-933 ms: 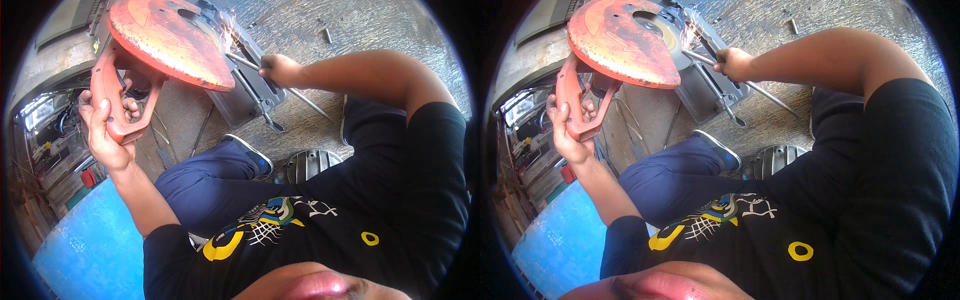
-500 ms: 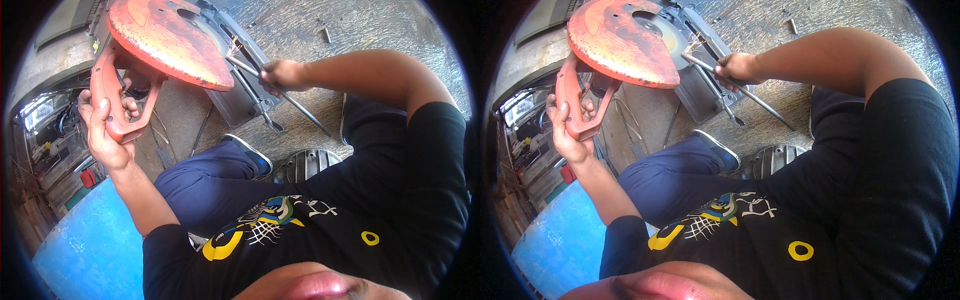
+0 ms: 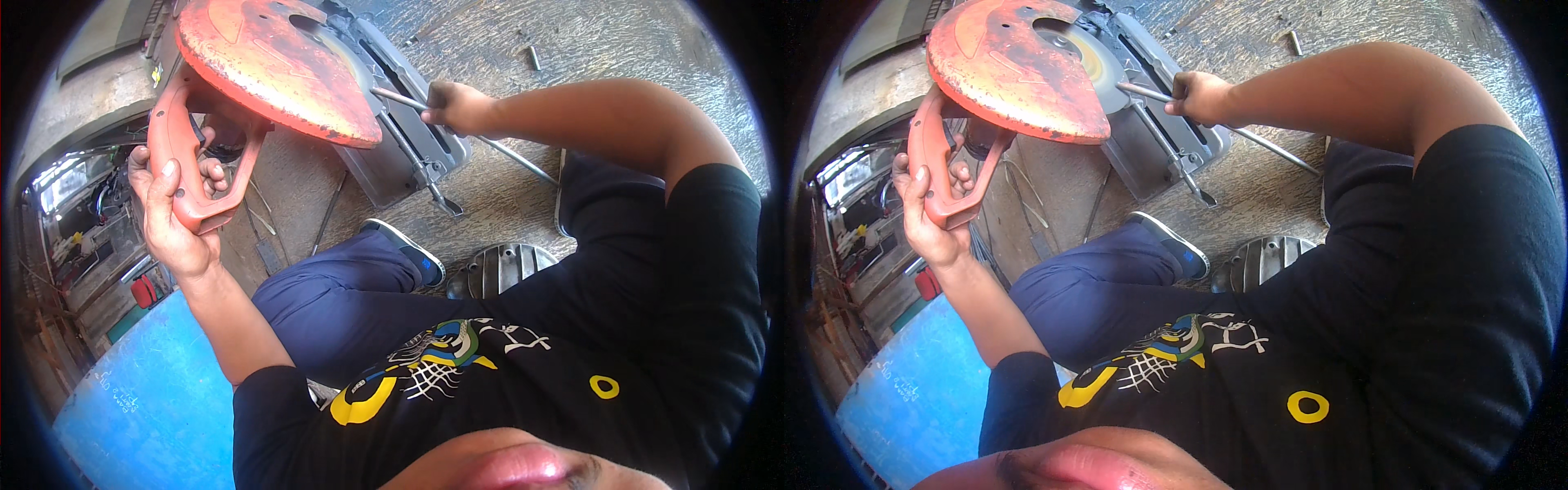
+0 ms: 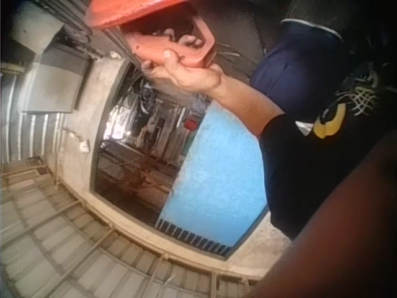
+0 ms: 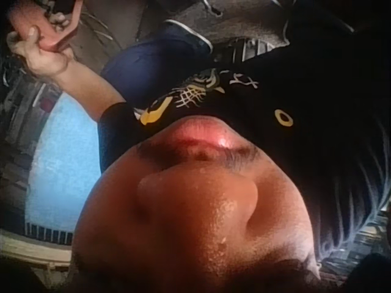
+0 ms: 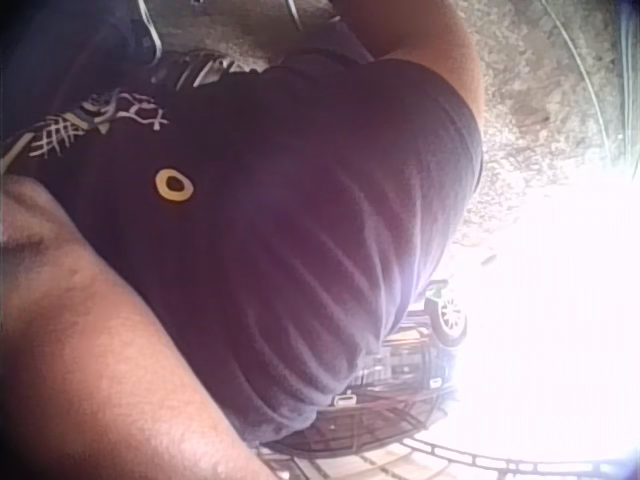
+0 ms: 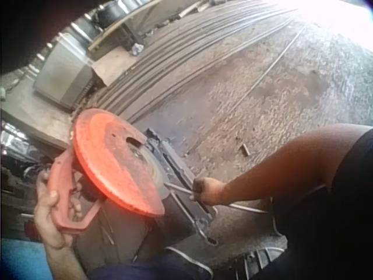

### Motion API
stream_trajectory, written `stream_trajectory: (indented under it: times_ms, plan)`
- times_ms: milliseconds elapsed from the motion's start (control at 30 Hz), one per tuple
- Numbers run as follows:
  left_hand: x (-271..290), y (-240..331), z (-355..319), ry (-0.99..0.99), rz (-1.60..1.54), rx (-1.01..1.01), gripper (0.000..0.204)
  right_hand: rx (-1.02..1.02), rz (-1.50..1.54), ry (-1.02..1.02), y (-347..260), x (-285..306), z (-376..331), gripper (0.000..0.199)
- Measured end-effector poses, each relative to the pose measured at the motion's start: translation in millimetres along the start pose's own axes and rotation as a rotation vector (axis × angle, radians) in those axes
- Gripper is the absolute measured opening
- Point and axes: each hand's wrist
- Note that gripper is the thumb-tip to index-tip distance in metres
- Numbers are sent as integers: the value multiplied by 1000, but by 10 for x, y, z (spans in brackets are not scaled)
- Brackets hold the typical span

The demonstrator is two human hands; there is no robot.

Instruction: Cutting metal rods to length using a power chop saw.

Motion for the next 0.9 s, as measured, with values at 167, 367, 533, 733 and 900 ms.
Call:
stream_trajectory:
  times_ms: [167, 367, 533, 733, 900]
  plan:
    - [-28, 3, -10, 23, -16, -8, 36, -21, 27, -20, -18, -17, 2, 22]
    - [-35, 5, -12, 26, -24, -9, 36, -39, 113, -166, -70, -10, -33, 24]
    - [-37, 3, -11, 38, -26, -1, 37, -86, 242, -284, -38, -42, -17, 27]
    - [-49, 4, -9, 32, -21, -10, 37, -142, 370, -424, 22, -55, 4, 32]
    - [-42, 4, -14, 22, -30, -14, 37, -200, 368, -493, 6, -48, -25, 37]
Point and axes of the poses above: each hand's wrist, its own z-axis towards the middle knuckle, its own x-axis out of the back of the hand, y = z × x, and after that the axes turned 6 degrees about z, right-handed
